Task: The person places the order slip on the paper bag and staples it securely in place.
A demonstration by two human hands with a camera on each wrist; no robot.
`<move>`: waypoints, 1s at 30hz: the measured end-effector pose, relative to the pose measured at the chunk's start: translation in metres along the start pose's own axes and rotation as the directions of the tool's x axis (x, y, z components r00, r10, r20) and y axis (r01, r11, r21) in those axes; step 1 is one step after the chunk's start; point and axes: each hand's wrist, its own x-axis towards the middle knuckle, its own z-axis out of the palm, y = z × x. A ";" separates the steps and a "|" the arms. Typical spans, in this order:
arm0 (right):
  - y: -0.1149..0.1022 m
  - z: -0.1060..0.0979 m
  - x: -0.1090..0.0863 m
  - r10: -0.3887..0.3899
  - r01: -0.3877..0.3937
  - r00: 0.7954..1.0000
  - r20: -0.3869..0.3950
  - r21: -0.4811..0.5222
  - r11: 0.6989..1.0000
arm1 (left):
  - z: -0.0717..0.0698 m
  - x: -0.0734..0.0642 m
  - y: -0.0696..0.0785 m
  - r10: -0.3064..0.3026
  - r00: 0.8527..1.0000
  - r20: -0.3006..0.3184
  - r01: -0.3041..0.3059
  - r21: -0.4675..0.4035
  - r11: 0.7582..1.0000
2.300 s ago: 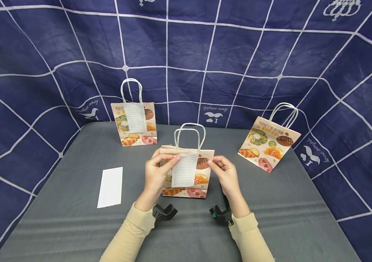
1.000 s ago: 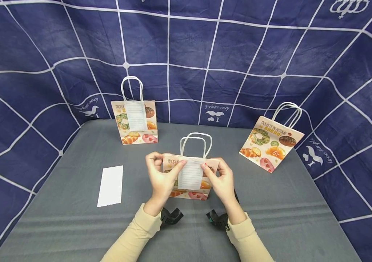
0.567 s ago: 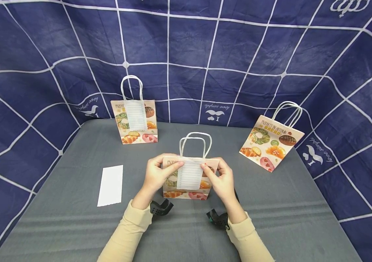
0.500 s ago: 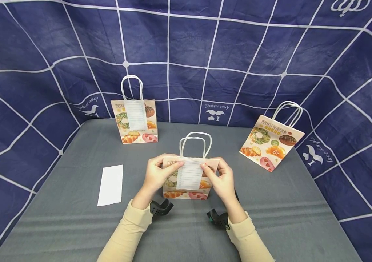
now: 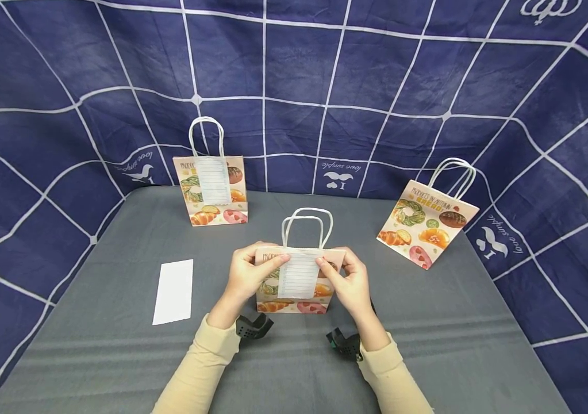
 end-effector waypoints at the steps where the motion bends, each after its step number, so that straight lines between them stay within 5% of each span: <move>1: -0.001 0.000 0.000 0.010 -0.010 1.000 -0.001 -0.006 1.000 | 0.000 0.000 0.000 0.000 1.000 -0.001 0.000 0.001 1.000; 10: -0.030 -0.002 0.004 0.041 -0.040 0.998 0.049 -0.019 0.999 | 0.001 0.000 0.000 -0.009 1.000 0.000 0.009 -0.007 1.000; 16: -0.031 -0.020 0.009 0.068 -0.064 0.991 0.112 -0.039 0.997 | 0.000 0.000 -0.002 -0.011 1.000 0.006 0.011 -0.005 1.000; 30: -0.018 -0.061 0.002 0.065 -0.065 0.991 0.118 -0.008 0.998 | -0.002 0.001 -0.002 -0.021 1.000 0.005 0.021 -0.005 1.000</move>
